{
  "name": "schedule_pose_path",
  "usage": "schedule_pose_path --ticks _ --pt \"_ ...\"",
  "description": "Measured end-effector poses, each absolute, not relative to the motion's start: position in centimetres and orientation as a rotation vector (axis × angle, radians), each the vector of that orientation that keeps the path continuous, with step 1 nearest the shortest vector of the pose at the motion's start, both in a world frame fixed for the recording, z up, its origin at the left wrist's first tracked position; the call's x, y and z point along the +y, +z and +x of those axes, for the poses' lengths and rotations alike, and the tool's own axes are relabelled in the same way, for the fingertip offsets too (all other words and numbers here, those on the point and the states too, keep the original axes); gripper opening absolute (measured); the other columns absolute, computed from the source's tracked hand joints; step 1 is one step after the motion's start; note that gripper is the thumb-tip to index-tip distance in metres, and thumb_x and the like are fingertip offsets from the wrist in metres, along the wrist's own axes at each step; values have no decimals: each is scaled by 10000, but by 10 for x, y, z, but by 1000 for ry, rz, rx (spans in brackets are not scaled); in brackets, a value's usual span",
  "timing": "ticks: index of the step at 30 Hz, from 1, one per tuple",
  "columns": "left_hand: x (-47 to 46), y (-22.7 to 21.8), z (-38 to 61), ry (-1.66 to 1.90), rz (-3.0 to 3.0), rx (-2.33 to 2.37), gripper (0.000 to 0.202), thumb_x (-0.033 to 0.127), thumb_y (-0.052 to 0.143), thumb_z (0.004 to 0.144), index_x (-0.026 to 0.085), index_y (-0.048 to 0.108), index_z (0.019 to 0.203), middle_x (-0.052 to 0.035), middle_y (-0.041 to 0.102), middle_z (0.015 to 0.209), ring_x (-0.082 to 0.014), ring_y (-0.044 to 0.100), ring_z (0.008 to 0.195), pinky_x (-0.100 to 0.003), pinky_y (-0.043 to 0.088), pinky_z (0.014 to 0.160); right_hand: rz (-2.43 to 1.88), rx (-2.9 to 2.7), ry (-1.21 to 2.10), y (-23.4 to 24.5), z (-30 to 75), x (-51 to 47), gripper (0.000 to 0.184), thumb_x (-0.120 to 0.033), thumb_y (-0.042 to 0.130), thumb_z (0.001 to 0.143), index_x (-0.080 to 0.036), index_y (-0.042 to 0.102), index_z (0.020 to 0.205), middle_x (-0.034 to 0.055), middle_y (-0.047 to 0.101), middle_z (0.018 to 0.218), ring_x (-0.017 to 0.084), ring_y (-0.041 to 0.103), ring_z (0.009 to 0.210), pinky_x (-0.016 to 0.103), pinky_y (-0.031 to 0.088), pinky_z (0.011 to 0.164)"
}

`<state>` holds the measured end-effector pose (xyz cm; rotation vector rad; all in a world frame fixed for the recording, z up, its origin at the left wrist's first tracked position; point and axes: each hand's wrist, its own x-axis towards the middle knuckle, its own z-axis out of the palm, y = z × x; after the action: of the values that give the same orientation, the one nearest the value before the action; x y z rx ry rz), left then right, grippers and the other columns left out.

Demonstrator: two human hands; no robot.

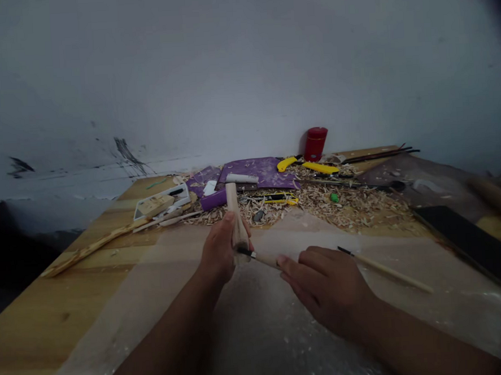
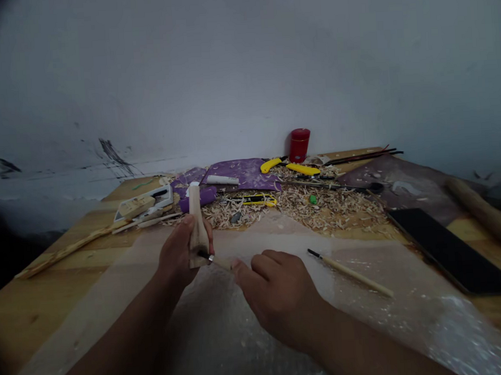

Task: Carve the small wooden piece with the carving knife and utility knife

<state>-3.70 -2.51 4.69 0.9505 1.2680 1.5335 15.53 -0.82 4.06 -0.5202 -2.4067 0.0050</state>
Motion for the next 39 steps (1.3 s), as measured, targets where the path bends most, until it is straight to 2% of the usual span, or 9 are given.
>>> schedule_pose_path --ticks 3,6,8,16,22,26,33,36,39 --pt "-24 46 -39 1507 994 1214 448 498 323 826 153 523 622 2 526 414 -97 433 335 -205 346 350 -517 -2341 299 42 157 -1 180 -215 463 853 -179 621 931 22 629 684 120 546 598 232 403 567" --pt "-24 46 -40 1464 1044 1175 469 499 298 834 152 519 610 -3 527 424 -94 432 339 -201 333 354 -594 -2299 664 46 159 4 160 -228 483 846 -190 624 911 0 657 710 101 583 604 196 425 574" --pt "-25 47 -39 1441 1056 1165 471 496 291 837 151 517 609 0 520 426 -90 427 337 -199 325 353 -643 -2287 778 49 159 4 157 -237 487 841 -200 629 898 -13 660 698 97 587 588 188 422 555" --pt "-27 45 -39 1365 1117 1273 470 508 304 830 153 531 623 8 510 454 -87 424 360 -205 326 379 -634 -2336 636 44 153 -7 193 -214 446 844 -219 623 922 2 672 771 120 605 653 212 414 604" --pt "-26 45 -40 1270 1202 1338 450 505 338 814 159 536 606 4 516 438 -93 435 370 -207 330 391 -618 -2520 430 51 155 -11 189 -209 426 839 -198 614 857 2 618 629 133 554 566 236 351 550" --pt "-25 46 -38 1240 1243 1349 454 518 357 802 156 540 597 -4 524 441 -94 439 375 -208 333 395 -622 -2564 550 59 161 -3 160 -189 455 824 -210 613 803 -14 633 667 116 565 599 214 358 556" --pt "-23 43 -40 1295 1102 1294 467 508 319 824 155 533 607 8 491 441 -88 418 362 -213 324 393 -649 -2407 662 53 159 -3 198 -189 459 834 -226 622 942 2 679 816 124 610 674 215 416 606" --pt "-23 43 -39 1318 1072 1315 468 523 320 817 158 529 611 7 493 443 -93 412 361 -218 319 389 -666 -2338 726 51 156 -5 203 -189 462 831 -236 623 947 -4 680 812 130 616 681 216 431 598" --pt "-23 44 -38 1350 1033 1322 465 523 320 814 158 524 609 6 496 436 -92 408 357 -217 313 386 -703 -2256 853 53 155 -5 195 -204 462 835 -243 625 935 -24 668 740 114 599 607 203 436 553"
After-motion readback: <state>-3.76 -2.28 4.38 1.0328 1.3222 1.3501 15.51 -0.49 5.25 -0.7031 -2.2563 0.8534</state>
